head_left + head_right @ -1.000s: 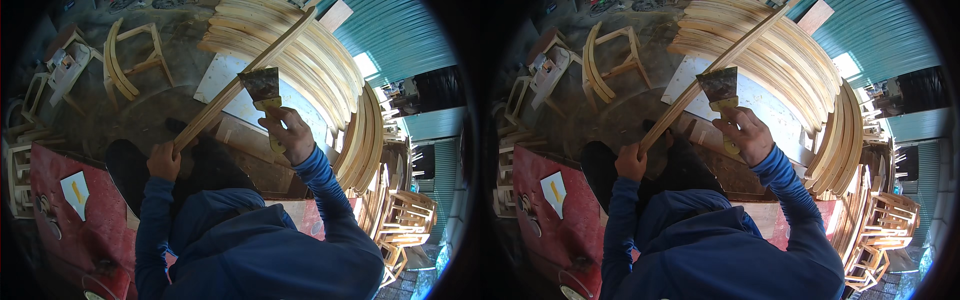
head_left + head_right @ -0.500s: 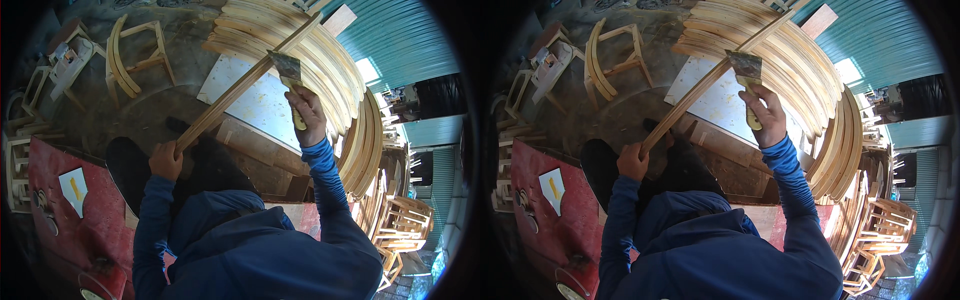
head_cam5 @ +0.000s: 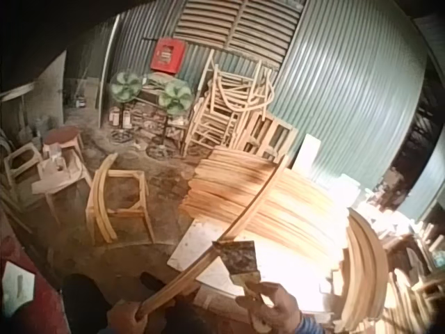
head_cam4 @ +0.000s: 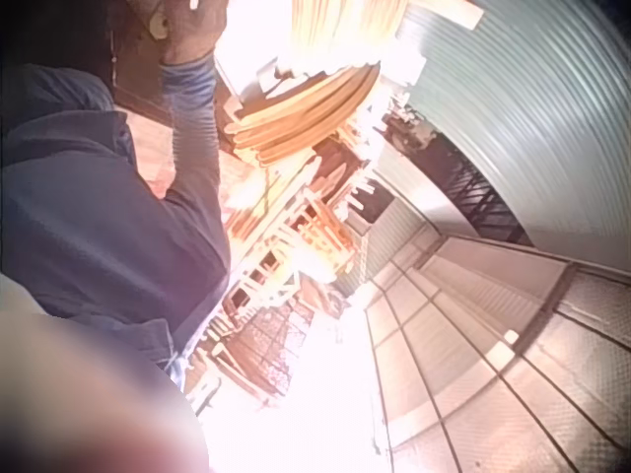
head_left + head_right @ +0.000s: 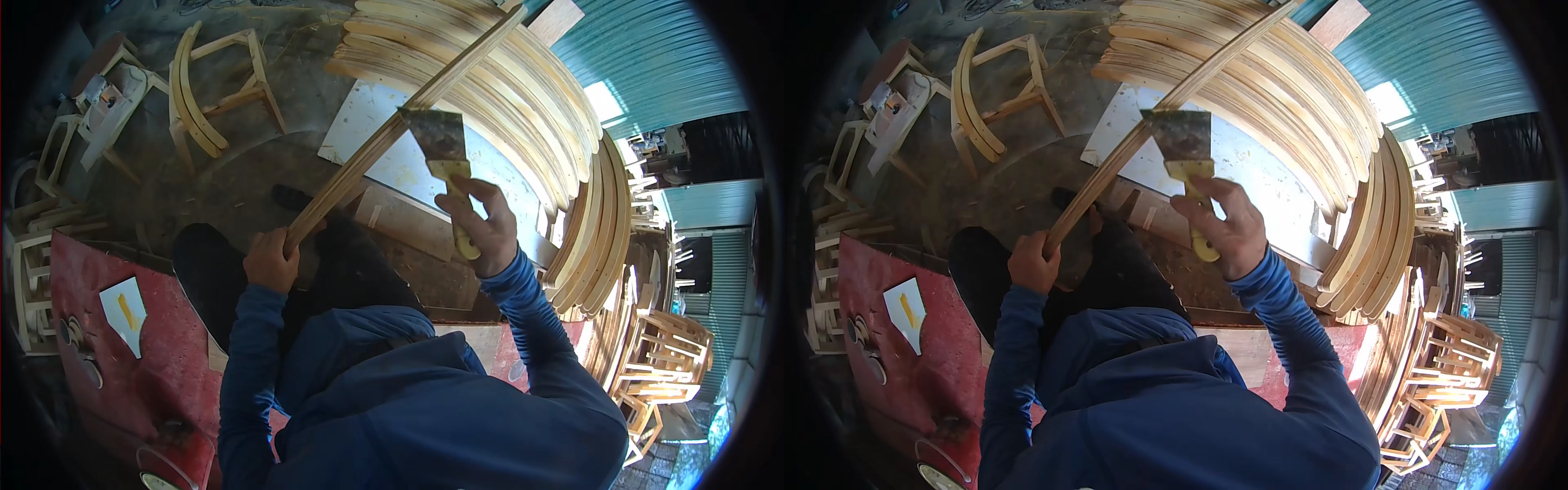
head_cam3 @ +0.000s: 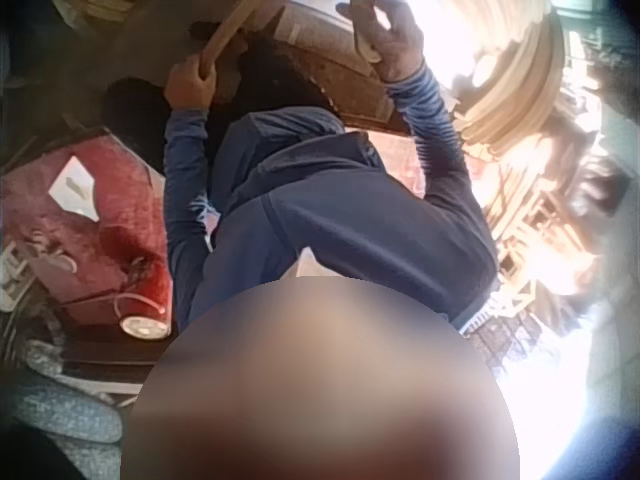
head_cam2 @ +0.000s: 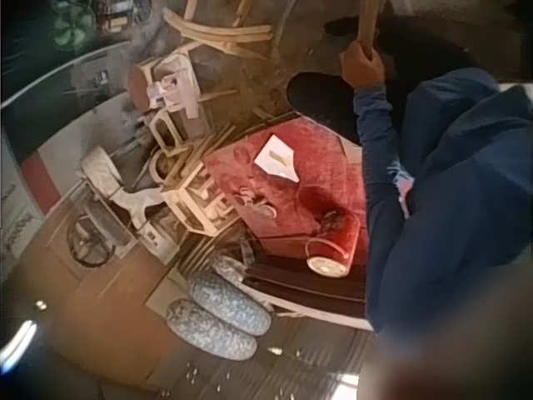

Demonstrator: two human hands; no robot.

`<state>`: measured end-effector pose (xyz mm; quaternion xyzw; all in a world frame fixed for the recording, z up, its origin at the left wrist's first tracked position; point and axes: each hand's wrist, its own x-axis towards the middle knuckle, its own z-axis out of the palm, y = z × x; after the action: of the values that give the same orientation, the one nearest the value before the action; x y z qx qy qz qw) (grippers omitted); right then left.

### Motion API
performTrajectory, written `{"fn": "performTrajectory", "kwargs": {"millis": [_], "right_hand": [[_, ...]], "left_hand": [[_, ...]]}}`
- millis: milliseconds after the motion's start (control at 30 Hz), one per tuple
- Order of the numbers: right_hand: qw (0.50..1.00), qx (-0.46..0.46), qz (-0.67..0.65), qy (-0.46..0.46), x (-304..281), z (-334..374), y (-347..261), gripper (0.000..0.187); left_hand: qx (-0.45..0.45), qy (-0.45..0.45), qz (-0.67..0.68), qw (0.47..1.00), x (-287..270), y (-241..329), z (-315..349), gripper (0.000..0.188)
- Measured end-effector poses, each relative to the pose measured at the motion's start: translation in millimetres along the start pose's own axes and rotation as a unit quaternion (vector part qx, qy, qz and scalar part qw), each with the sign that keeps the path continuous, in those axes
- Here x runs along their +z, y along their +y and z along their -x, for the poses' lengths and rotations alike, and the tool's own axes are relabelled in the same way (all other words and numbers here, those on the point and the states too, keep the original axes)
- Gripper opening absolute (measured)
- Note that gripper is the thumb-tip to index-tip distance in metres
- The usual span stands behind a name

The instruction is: Applying glue or finish to curved wooden furniture strips using a scraper and a brush before stacking them.

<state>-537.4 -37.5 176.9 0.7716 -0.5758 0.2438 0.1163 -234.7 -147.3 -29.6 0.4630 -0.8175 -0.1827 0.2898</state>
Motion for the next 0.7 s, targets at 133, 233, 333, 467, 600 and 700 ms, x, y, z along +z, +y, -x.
{"fn": "performTrajectory", "kwargs": {"millis": [133,233,333,467,600,700], "right_hand": [[0.999,0.000,0.037,0.006,6,-9,14,0.040],[0.996,-0.050,0.053,-0.056,23,2,14,0.044],[0.994,-0.060,0.005,-0.087,25,18,-5,0.044],[0.993,-0.007,-0.083,-0.085,-10,2,-15,0.042],[1.000,0.027,-0.001,0.005,-28,-19,6,0.037],[0.996,0.030,0.078,-0.020,-35,-37,16,0.030]], "left_hand": [[-0.007,-0.005,-0.006,1.000,-3,1,0,0.028],[-0.003,0.000,-0.004,1.000,-2,1,1,0.028],[0.000,-0.001,-0.007,1.000,-2,1,1,0.028],[0.001,-0.004,-0.016,1.000,-2,-1,1,0.029],[0.003,0.003,-0.028,1.000,-3,-2,2,0.029],[0.015,0.011,-0.038,0.999,-8,2,0,0.030]]}}
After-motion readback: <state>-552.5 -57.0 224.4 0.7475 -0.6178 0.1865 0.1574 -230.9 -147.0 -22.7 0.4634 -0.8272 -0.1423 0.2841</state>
